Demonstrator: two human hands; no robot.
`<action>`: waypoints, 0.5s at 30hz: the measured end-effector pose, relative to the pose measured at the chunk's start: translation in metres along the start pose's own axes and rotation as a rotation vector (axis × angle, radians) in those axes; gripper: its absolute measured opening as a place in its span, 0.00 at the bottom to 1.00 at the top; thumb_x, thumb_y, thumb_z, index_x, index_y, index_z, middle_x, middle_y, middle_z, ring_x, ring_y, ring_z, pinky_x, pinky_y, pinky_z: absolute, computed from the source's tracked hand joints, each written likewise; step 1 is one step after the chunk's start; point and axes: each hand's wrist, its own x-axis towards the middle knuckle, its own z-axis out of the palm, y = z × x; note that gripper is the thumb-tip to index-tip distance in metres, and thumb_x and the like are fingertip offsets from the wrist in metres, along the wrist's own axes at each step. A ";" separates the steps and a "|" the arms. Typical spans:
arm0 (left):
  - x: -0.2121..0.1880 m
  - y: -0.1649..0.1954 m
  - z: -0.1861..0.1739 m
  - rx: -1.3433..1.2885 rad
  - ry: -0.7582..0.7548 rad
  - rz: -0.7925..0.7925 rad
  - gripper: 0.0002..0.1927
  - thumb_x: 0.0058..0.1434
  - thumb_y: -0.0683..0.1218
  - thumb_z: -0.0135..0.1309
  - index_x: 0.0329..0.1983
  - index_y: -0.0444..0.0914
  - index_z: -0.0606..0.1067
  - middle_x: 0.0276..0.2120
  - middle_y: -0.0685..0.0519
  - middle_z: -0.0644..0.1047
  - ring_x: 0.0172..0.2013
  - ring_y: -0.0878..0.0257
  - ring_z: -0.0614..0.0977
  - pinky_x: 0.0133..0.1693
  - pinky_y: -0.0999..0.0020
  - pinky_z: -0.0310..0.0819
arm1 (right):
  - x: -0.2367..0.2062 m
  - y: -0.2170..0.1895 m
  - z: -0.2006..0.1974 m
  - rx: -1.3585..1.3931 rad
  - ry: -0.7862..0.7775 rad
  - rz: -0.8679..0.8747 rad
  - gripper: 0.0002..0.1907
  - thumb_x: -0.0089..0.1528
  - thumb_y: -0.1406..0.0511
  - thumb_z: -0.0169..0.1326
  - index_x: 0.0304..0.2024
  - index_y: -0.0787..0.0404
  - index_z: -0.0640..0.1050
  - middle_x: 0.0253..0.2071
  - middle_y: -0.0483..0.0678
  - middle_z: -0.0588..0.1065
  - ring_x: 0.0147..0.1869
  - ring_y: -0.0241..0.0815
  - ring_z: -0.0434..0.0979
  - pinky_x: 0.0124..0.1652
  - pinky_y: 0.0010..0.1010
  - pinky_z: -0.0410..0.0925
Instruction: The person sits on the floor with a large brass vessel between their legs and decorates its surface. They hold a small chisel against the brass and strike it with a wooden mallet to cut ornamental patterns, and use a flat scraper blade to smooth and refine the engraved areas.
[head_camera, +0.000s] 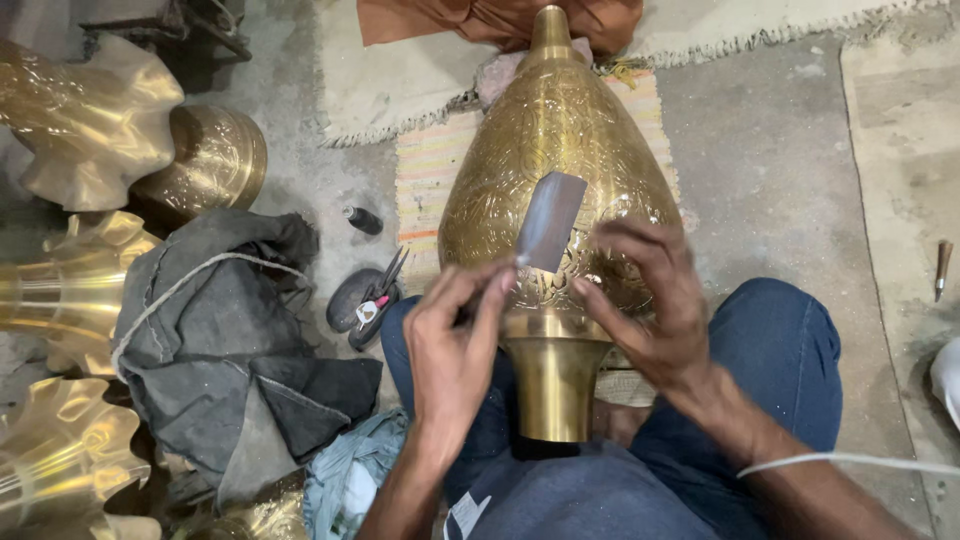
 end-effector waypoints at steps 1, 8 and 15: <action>0.009 0.002 0.002 0.078 0.034 0.146 0.10 0.66 0.42 0.59 0.49 0.39 0.83 0.36 0.52 0.83 0.32 0.64 0.80 0.34 0.68 0.73 | 0.012 0.003 -0.003 -0.100 -0.037 -0.050 0.34 0.62 0.55 0.66 0.65 0.60 0.69 0.66 0.53 0.67 0.68 0.49 0.72 0.63 0.39 0.69; 0.042 0.012 0.015 0.470 0.044 0.532 0.13 0.65 0.41 0.60 0.53 0.38 0.80 0.38 0.49 0.77 0.39 0.55 0.78 0.43 0.60 0.74 | 0.054 0.011 0.004 -0.239 -0.203 -0.038 0.57 0.49 0.43 0.71 0.71 0.62 0.63 0.70 0.59 0.66 0.76 0.59 0.63 0.74 0.56 0.52; 0.038 0.018 0.018 0.786 -0.036 0.534 0.20 0.62 0.42 0.57 0.57 0.37 0.77 0.45 0.46 0.75 0.46 0.50 0.75 0.46 0.54 0.70 | 0.054 0.016 0.005 -0.269 -0.193 -0.014 0.54 0.48 0.46 0.71 0.69 0.61 0.66 0.69 0.56 0.69 0.75 0.56 0.64 0.73 0.55 0.53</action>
